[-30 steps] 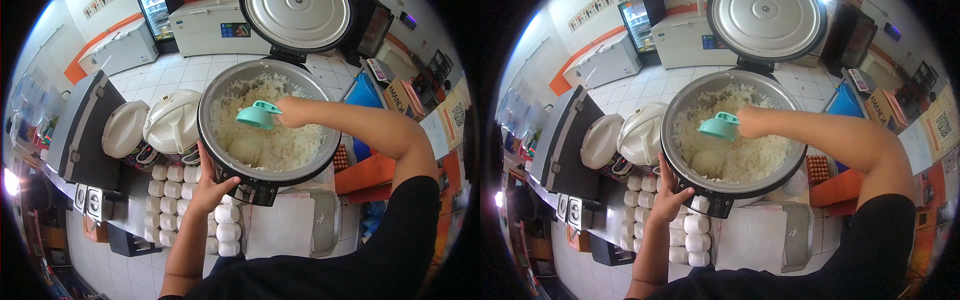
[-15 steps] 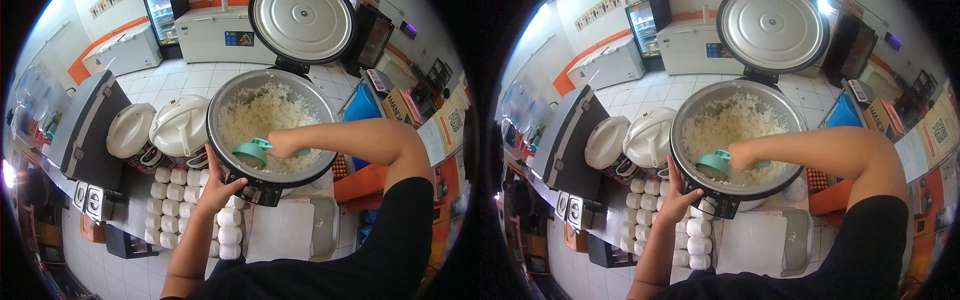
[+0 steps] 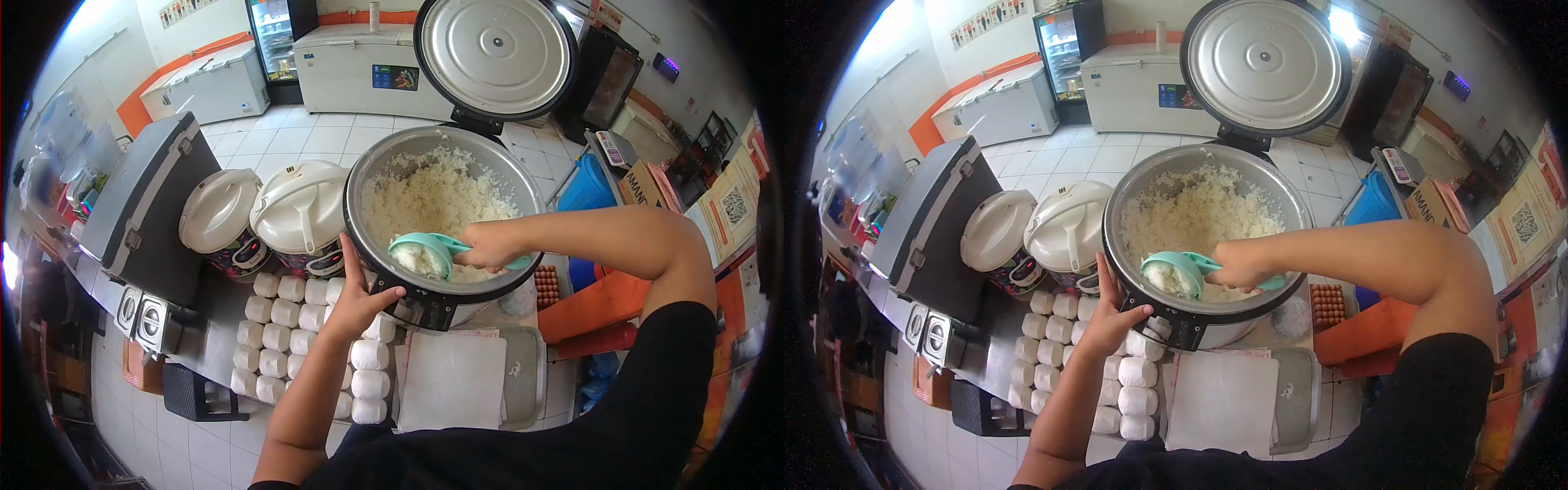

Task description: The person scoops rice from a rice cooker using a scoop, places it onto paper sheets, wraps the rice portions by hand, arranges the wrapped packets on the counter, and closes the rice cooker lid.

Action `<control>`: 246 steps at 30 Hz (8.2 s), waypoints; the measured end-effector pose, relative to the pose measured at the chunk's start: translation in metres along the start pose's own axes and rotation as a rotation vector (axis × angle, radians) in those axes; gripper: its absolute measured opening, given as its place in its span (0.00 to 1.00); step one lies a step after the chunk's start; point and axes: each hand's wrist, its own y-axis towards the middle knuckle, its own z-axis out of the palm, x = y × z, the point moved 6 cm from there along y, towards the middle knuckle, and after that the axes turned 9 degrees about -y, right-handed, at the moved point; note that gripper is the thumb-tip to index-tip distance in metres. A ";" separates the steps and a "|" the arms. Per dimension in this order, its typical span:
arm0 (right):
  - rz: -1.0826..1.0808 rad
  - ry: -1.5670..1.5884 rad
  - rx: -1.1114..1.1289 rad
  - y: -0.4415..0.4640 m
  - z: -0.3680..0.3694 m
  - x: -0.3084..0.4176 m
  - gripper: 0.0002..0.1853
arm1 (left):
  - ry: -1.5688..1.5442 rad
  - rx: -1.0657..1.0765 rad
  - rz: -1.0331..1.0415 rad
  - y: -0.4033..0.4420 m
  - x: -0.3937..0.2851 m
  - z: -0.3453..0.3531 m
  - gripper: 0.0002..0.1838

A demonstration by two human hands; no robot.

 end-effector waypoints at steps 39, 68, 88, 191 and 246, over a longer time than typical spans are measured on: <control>-0.020 -0.514 0.015 0.069 -0.012 -0.004 0.27 | -0.003 0.027 -0.020 -0.001 -0.011 0.006 0.67; -0.070 0.401 0.062 -0.072 0.014 -0.017 0.18 | -0.033 -0.156 0.052 -0.011 0.006 -0.009 0.58; 0.093 -0.072 -0.831 -0.037 0.379 -0.083 0.23 | 1.312 0.272 -0.242 -0.277 0.191 0.060 0.62; -0.058 0.088 -0.448 0.037 0.306 -0.129 0.17 | 1.324 0.674 -0.059 -0.139 0.176 0.073 0.10; -0.019 0.722 -0.686 0.014 0.402 -0.132 0.11 | 0.579 0.666 -0.323 -0.201 0.217 0.087 0.19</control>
